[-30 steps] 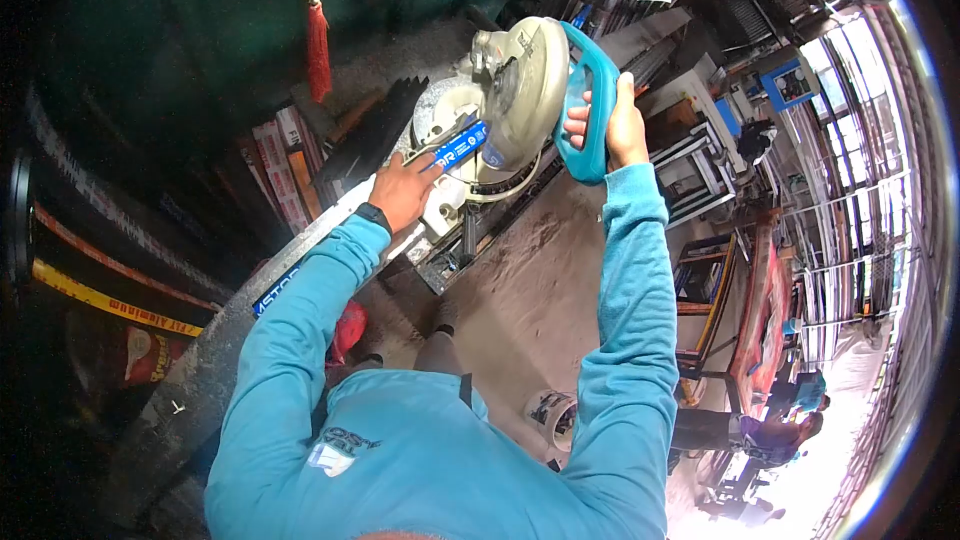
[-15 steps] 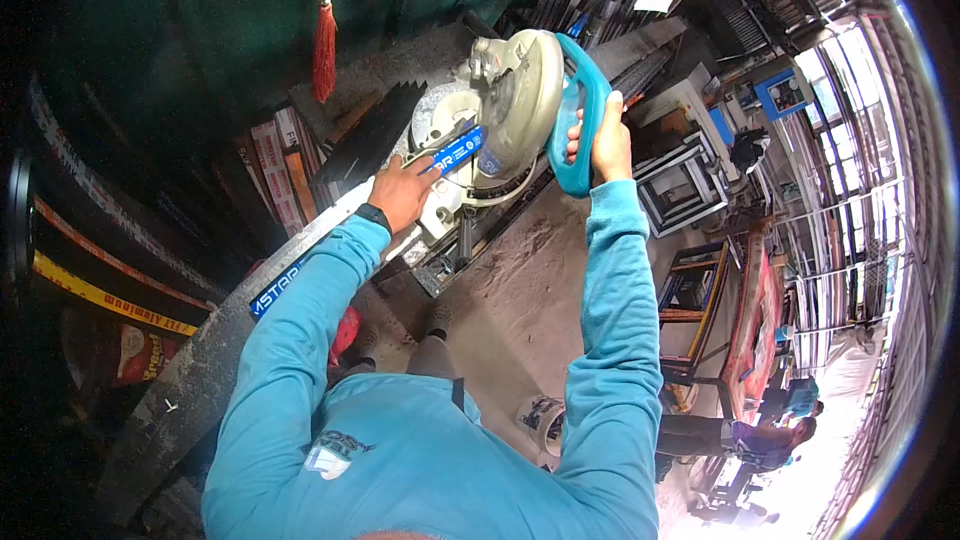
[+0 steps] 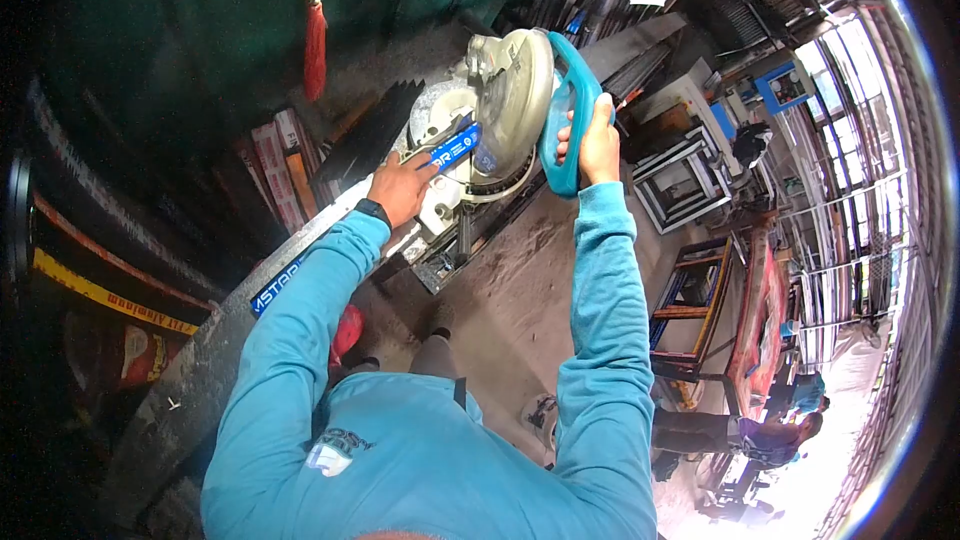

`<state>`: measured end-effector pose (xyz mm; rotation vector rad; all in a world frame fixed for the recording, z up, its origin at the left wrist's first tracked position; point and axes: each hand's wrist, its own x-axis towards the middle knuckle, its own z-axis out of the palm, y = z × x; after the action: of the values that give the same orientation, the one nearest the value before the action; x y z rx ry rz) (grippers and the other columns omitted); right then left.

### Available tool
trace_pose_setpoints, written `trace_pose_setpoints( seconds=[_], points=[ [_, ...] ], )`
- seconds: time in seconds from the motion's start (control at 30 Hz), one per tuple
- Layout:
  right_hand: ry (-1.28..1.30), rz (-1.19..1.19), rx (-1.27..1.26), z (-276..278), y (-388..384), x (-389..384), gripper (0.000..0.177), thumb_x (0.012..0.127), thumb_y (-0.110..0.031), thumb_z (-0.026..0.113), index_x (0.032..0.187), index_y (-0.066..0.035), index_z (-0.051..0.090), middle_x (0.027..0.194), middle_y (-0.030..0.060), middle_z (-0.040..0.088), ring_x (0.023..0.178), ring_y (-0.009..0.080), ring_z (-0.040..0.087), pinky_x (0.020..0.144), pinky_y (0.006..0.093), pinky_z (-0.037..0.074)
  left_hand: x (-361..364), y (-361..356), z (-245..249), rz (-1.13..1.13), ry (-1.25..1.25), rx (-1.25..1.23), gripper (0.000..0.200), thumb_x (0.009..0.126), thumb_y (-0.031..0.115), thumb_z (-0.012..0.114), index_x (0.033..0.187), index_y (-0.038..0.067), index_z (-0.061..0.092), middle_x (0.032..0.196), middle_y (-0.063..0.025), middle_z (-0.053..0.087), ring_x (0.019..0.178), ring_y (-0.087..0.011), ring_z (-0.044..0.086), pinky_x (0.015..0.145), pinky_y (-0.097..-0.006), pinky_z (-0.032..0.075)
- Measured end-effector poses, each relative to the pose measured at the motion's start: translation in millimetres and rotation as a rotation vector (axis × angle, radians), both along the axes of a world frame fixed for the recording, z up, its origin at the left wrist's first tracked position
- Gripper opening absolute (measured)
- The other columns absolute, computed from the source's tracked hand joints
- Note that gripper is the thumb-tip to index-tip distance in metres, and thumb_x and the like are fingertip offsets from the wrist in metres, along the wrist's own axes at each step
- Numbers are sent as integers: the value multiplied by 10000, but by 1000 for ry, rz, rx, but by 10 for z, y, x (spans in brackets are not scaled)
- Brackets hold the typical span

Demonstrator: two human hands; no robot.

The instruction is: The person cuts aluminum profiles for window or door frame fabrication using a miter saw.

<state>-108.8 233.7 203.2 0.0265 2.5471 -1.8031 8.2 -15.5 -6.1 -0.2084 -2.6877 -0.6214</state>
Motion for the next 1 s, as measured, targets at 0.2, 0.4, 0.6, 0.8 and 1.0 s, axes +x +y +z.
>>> trace_pose_setpoints(
  seconds=[0.2, 0.4, 0.6, 0.8, 1.0],
  points=[
    [-5, 11, -20, -20, 21, -6, 828, 985, -773, 287, 1075, -21, 624, 732, 69, 648, 556, 171, 608, 517, 346, 517, 9, 13, 22, 7, -12, 7, 375, 856, 137, 665, 1229, 164, 703, 1319, -20, 606, 1029, -389, 566, 817, -486, 566],
    [-8, 11, -28, -44, 28, -20, 829, 983, -775, 285, 1067, -22, 622, 730, 71, 645, 556, 170, 607, 515, 344, 514, 3, 8, 22, 4, -23, 1, 382, 847, 136, 673, 1227, 164, 702, 1317, -28, 612, 1029, -394, 569, 810, -486, 568],
    [-3, -4, -22, -31, 6, 9, 830, 982, -776, 286, 1068, -21, 622, 727, 69, 642, 557, 167, 605, 513, 342, 511, 0, 8, 35, 4, -29, -6, 377, 843, 131, 680, 1218, 161, 697, 1315, -32, 614, 1012, -408, 575, 802, -493, 571],
    [2, -3, -26, -77, 22, 12, 831, 984, -773, 289, 1057, -18, 627, 720, 69, 640, 543, 168, 602, 507, 347, 517, 2, 7, 34, 1, -17, -2, 383, 842, 124, 679, 1222, 164, 692, 1295, -32, 613, 1009, -406, 576, 800, -496, 568],
    [14, -2, -37, -114, 26, 29, 828, 992, -760, 285, 1064, -10, 627, 714, 72, 640, 533, 169, 603, 499, 349, 518, 2, 8, 39, 3, -22, 0, 389, 840, 123, 676, 1225, 170, 692, 1300, -31, 620, 1009, -400, 577, 812, -494, 566]
  ],
)
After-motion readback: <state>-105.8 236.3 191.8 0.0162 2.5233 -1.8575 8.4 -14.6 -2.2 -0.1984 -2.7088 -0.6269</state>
